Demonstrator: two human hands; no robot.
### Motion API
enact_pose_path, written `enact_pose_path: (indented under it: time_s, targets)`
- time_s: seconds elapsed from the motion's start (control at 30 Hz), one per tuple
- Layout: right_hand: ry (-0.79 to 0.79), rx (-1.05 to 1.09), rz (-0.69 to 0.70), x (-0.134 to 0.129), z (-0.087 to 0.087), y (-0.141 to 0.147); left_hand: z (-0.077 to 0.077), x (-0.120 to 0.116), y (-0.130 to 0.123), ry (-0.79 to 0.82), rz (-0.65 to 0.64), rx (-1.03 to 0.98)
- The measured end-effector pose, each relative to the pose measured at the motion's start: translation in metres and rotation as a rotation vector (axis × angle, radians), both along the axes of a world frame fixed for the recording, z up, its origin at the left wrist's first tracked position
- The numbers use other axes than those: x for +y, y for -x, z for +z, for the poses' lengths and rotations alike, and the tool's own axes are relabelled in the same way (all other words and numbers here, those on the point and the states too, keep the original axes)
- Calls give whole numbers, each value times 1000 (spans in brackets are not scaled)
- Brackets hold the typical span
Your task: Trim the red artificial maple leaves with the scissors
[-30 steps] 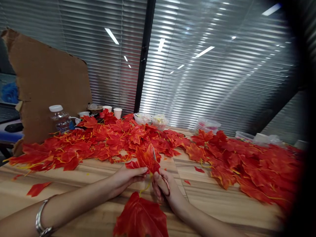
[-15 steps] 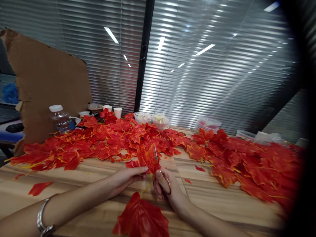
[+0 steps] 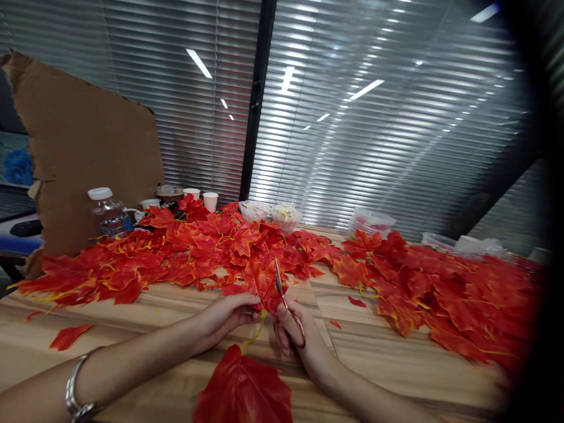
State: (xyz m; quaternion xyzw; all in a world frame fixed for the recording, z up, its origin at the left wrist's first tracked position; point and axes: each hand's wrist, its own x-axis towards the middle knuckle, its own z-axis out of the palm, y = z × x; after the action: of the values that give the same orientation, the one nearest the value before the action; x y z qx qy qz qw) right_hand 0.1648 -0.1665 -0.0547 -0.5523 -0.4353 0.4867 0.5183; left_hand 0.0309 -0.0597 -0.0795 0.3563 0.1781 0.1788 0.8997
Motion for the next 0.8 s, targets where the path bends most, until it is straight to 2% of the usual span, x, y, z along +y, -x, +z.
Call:
enact_pose_path:
  time_s: [0.2, 0.5, 0.57, 0.67, 0.73, 0.8]
  targets:
    - [2, -62, 13, 0, 0, -2, 1, 0, 0, -25, -1, -5]
    - [17, -78, 1, 0, -2, -2, -4, 1, -4, 38, 19, -30]
    - [18, -66, -13, 0, 0, -1, -4, 1, -6, 75, 51, -44]
    - [11, -61, -21, 0, 3, -1, -2, 2, -8, 116, 174, -5]
    - [11, -62, -12, 0, 5, 0, 1, 3, -8, 111, 244, 15]
    - [20, -79, -6, 0, 7, 1, 2, 4, -7, 80, 259, 3]
